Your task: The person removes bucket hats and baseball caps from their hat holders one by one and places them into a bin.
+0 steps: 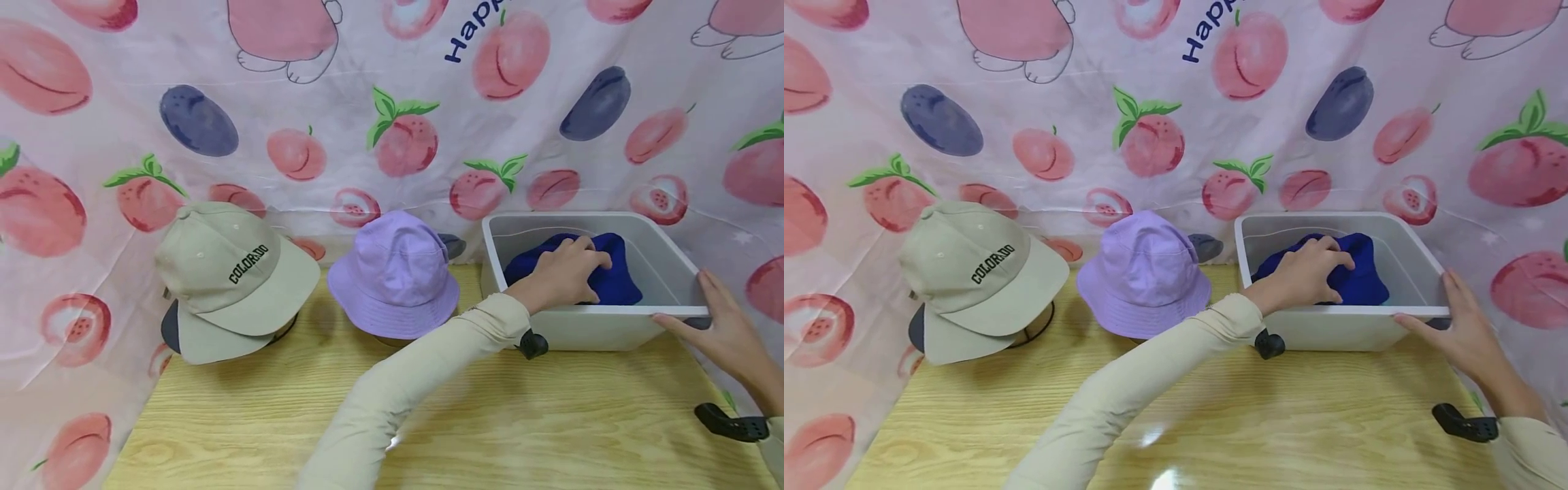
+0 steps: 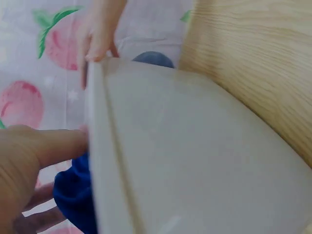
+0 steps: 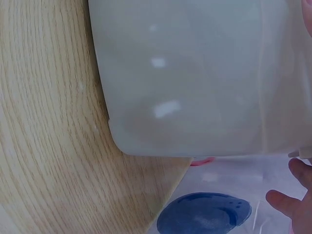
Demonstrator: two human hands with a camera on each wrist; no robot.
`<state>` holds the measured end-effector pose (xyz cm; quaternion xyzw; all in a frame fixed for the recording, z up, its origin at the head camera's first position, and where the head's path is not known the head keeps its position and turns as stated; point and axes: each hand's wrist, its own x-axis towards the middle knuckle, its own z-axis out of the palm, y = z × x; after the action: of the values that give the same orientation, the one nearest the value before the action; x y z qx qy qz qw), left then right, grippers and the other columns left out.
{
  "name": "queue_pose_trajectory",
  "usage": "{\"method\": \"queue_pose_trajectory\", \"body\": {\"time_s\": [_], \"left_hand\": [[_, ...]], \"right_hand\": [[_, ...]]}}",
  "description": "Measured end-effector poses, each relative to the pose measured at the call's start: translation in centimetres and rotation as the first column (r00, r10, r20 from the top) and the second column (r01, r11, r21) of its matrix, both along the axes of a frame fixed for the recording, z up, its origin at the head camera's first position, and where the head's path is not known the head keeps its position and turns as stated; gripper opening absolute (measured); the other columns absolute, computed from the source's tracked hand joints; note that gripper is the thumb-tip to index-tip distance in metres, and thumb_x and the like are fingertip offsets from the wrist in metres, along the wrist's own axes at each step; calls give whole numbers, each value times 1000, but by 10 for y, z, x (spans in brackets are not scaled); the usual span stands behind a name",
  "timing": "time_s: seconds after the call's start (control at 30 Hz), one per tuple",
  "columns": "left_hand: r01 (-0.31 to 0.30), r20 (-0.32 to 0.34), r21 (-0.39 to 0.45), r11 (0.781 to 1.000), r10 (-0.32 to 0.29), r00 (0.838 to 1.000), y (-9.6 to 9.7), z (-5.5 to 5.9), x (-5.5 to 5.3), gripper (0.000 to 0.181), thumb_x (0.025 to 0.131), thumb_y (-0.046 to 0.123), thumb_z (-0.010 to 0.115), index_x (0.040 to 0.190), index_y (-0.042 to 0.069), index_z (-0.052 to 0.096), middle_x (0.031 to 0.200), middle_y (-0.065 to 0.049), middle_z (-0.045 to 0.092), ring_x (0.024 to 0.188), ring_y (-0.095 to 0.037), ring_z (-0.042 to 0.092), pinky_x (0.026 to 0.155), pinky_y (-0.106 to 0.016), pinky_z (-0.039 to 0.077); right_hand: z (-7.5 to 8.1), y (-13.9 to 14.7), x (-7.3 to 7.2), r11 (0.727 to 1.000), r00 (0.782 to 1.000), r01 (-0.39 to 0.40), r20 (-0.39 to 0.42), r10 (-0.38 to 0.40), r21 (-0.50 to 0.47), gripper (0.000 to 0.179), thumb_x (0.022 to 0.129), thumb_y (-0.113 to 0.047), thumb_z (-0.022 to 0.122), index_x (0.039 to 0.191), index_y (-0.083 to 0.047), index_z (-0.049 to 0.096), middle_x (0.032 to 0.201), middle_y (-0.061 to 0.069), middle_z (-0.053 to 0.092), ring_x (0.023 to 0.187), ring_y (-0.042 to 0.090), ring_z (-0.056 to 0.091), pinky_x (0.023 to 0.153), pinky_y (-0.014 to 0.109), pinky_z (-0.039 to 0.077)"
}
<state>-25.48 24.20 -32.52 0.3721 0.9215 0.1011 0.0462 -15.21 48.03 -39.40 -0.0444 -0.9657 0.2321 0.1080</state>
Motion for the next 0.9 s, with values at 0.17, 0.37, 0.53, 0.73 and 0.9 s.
{"method": "queue_pose_trajectory", "body": {"time_s": [0.17,0.37,0.53,0.73,0.9], "left_hand": [[31,-65,-63,997,-35,997,-1,-9,1,52,85,40,69,133,43,49,141,13,33,126,-7,32,91,-27,41],[87,-63,-11,996,-87,994,-11,-15,-10,36,92,17,62,125,30,62,127,10,45,117,-7,41,87,-20,43],[87,-25,76,993,-86,996,-19,-12,-13,35,91,10,60,125,21,62,124,10,50,116,-3,45,91,-12,37],[72,-1,178,981,-73,997,-36,-6,-12,40,91,8,55,126,25,61,126,12,48,112,1,45,77,-11,40],[105,-42,232,967,-98,994,-55,2,-11,36,91,9,52,122,23,64,123,10,51,105,-1,45,73,-13,39]], "right_hand": [[1,-2,0,1000,1000,7,14,-7,6,102,86,-40,63,148,1,-8,152,30,-8,129,60,7,96,73,8],[0,-3,0,1000,1000,-2,3,2,-1,103,86,-39,64,148,1,-7,152,30,-8,131,58,4,97,71,6],[0,0,3,1000,1000,-9,-19,9,0,103,85,-38,65,148,2,-6,152,29,-8,134,55,1,100,69,3],[0,-1,3,1000,1000,-2,-14,2,6,103,86,-38,65,148,2,-7,152,30,-9,132,57,3,98,71,5],[3,-1,2,1000,1000,-6,4,6,5,103,86,-38,65,148,1,-8,151,30,-9,131,59,4,98,71,6]]}}
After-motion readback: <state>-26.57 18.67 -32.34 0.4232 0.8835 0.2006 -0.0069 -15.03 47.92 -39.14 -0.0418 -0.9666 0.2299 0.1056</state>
